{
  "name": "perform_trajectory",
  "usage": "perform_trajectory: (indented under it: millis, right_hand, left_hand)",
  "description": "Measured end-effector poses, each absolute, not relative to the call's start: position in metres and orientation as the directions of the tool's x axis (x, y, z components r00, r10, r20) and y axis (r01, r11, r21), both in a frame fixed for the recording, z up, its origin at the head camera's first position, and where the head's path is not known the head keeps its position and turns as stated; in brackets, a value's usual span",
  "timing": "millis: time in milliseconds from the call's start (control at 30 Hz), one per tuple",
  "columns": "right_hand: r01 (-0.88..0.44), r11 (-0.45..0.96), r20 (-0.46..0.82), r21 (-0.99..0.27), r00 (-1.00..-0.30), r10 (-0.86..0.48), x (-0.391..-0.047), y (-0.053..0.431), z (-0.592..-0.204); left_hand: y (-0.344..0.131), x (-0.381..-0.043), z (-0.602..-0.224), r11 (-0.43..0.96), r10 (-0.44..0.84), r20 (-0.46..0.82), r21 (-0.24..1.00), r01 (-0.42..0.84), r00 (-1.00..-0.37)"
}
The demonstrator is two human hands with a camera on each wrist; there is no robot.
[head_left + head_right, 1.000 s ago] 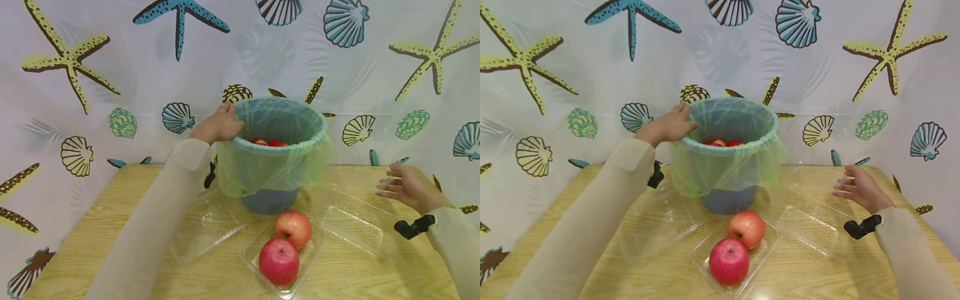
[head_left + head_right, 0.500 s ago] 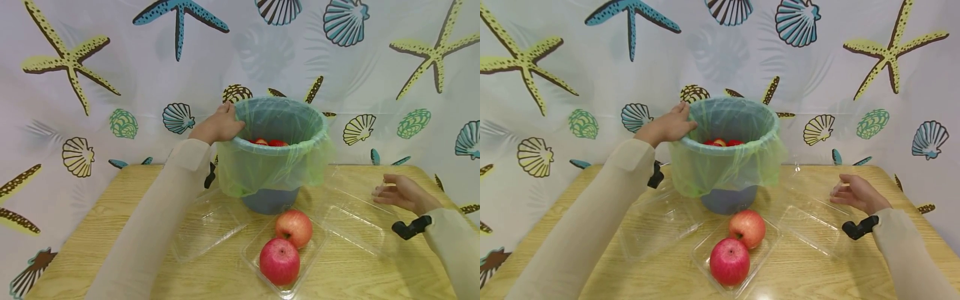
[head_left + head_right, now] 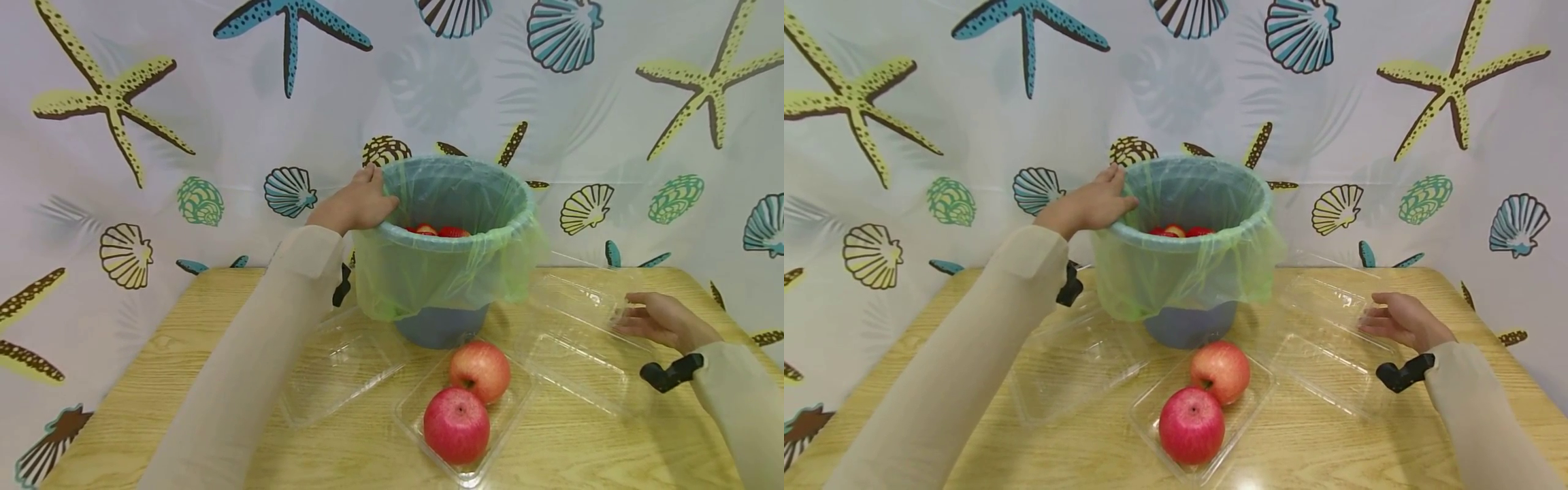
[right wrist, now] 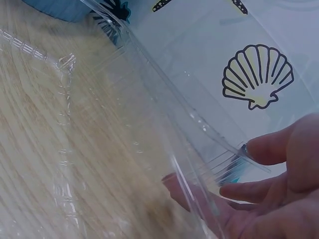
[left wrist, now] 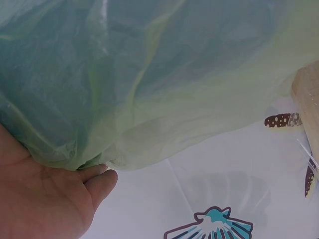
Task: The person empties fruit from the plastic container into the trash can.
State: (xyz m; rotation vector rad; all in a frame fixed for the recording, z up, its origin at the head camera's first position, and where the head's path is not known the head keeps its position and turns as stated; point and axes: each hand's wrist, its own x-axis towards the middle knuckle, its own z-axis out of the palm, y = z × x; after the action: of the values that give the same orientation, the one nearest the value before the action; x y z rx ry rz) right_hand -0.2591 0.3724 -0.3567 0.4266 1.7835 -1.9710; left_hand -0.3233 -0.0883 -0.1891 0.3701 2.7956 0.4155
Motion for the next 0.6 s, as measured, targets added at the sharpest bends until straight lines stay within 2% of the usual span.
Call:
perform_trajectory:
  millis: [333,600]
  right_hand:
    - [0.492,-0.026,-0.487,-0.87,-0.866,-0.112,-0.258,0.377,-0.359]
    - [0.424,0.199,-0.452,-0.883,-0.884,-0.122,-0.256,0.386,-0.352]
  left_hand:
    - [-0.087,-0.323,-0.189,0.926,0.287,-0.239,0.316,0.206,-0.928]
    - [-0.087,-0.323,-0.189,0.927,0.287,-0.24,0.315,0.206,-0.927]
